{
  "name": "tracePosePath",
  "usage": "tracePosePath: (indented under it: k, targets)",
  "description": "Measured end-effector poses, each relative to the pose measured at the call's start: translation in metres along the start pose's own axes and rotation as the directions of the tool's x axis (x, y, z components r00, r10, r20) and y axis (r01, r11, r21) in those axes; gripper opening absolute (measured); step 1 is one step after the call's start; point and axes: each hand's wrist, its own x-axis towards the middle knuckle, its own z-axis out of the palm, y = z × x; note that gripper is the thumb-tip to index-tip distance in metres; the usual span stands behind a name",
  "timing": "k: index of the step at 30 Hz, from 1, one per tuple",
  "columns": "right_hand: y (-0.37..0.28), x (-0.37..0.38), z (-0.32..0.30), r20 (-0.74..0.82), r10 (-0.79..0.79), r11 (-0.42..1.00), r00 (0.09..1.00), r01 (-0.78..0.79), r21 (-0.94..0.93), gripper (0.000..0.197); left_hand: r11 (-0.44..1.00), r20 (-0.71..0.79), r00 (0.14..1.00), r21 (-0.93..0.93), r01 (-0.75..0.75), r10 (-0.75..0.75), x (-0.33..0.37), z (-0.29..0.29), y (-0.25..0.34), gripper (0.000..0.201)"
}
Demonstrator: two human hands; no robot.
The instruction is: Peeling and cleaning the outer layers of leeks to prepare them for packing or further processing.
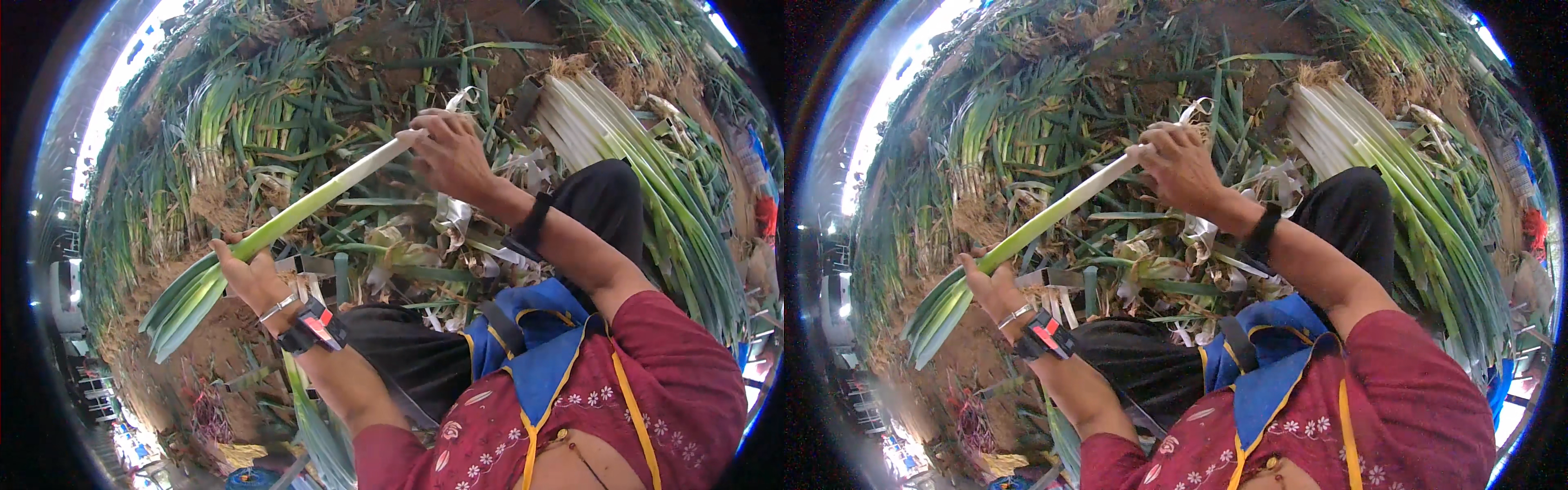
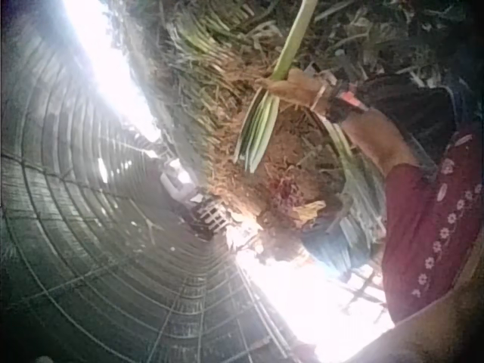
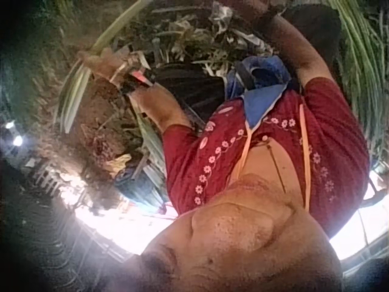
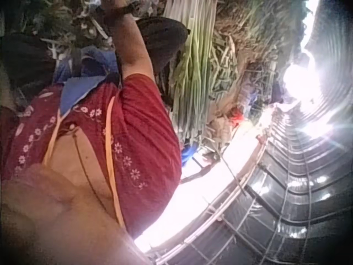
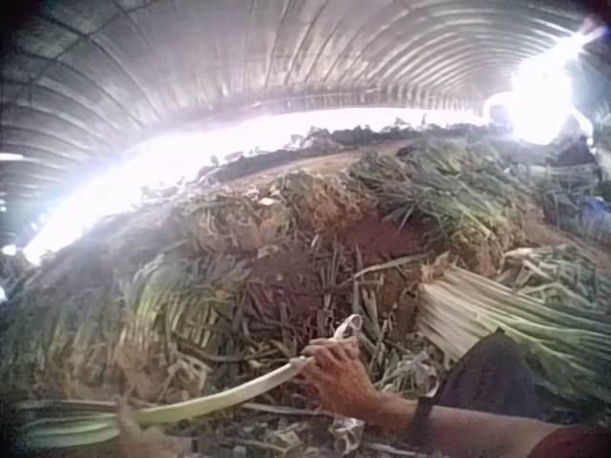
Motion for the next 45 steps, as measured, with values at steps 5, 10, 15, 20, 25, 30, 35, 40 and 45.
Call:
tracePosePath:
  k: [5, 10, 15, 20, 25, 30, 35, 40, 45]
  targets:
    - [-0.007, 0.014, 0.001, 0.018, -0.040, 0.994, 0.999, 0.038, 0.106, 0.029, 0.993, -0.031, 0.997, -0.099, 0.069, -0.072, -0.019, 0.020, 0.002, 0.025]
    - [-0.004, 0.014, 0.003, 0.083, -0.116, 0.992, 0.990, 0.111, 0.056, 0.013, 0.989, 0.037, 0.993, -0.098, 0.115, -0.111, -0.014, 0.014, 0.003, 0.024]
    - [-0.009, 0.006, 0.008, 0.109, -0.201, 0.972, 0.974, 0.212, -0.103, 0.009, 0.988, 0.006, 0.994, -0.103, 0.111, -0.111, -0.015, 0.019, -0.003, 0.024]
    - [-0.007, 0.002, 0.015, 0.124, -0.181, 0.966, 0.976, 0.200, -0.163, 0.010, 0.979, -0.040, 0.990, -0.154, 0.130, -0.138, -0.016, 0.023, -0.007, 0.024]
    - [0.002, 0.001, 0.020, 0.179, 0.094, 0.995, 0.979, -0.095, -0.001, 0.011, 0.986, 0.004, 0.991, -0.106, 0.130, -0.131, -0.010, 0.018, -0.011, 0.023]
    - [0.030, 0.007, 0.012, 0.304, 0.434, 0.678, 0.848, -0.529, 0.510, 0.014, 0.993, 0.147, 0.989, -0.120, 0.015, 0.003, -0.013, 0.021, -0.006, 0.025]
    - [0.043, 0.012, -0.013, 0.667, 0.516, -0.245, 0.537, -0.654, 0.716, 0.008, 0.991, 0.165, 0.984, -0.126, -0.045, 0.066, -0.009, 0.010, 0.010, 0.024]
    - [0.167, -0.030, -0.045, 0.624, 0.306, -0.551, 0.719, -0.401, 0.732, 0.015, 0.989, 0.116, 0.987, -0.109, -0.096, 0.109, -0.006, 0.013, 0.009, 0.024]
    - [0.140, -0.031, -0.046, 0.476, 0.446, 0.793, 0.757, -0.582, 0.182, 0.019, 0.989, 0.102, 0.984, -0.042, -0.144, 0.147, -0.013, 0.015, 0.009, 0.023]
